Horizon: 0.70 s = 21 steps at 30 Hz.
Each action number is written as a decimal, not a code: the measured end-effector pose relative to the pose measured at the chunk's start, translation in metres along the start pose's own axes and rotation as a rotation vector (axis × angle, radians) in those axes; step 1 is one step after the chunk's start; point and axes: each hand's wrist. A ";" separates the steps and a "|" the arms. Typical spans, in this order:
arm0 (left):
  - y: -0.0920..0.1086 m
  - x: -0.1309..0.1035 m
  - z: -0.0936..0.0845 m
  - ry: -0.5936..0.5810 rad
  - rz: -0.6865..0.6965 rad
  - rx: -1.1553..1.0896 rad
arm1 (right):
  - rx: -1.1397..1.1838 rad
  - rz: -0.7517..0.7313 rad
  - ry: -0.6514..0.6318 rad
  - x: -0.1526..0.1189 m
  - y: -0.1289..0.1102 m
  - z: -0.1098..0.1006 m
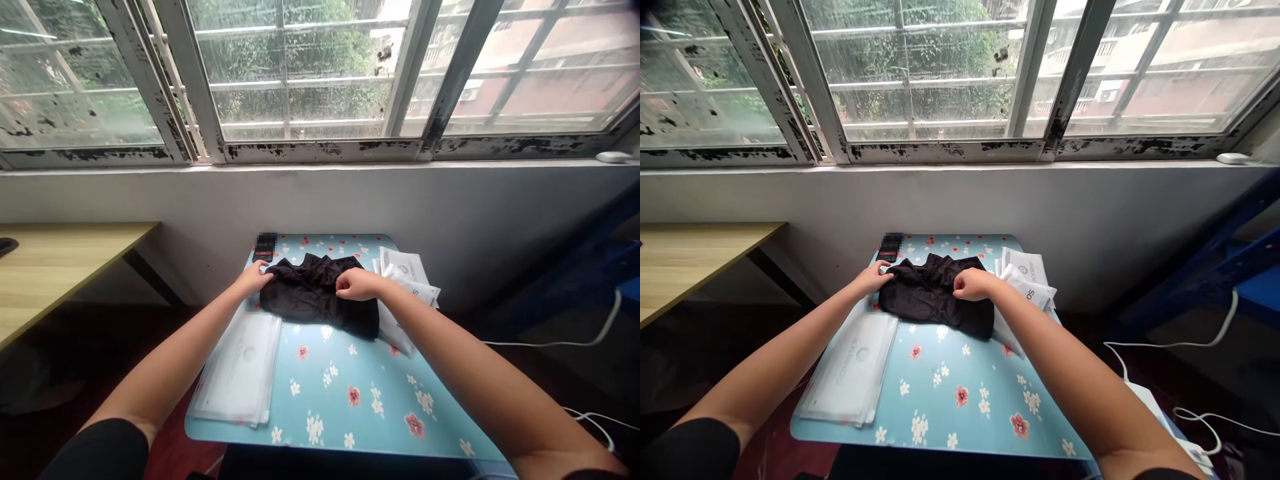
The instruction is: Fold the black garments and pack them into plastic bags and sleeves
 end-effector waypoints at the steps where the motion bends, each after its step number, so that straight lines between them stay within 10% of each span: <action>1: 0.003 -0.002 -0.002 0.015 0.025 -0.001 | 0.005 -0.019 0.012 0.006 -0.004 0.002; 8: 0.018 -0.025 -0.027 0.142 0.130 0.082 | 0.086 -0.129 0.216 0.030 -0.023 0.008; 14: 0.025 -0.070 -0.045 0.133 0.126 0.165 | 0.128 -0.140 0.405 -0.038 -0.001 0.020; 21: 0.060 -0.182 -0.025 0.075 0.323 0.168 | -0.042 0.094 0.571 -0.118 0.063 0.080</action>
Point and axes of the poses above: each hand's wrist, its own x-axis towards the middle knuckle, its own z-axis out of the palm, y = z × x, and after that the axes turned 12 degrees about z, right-handed
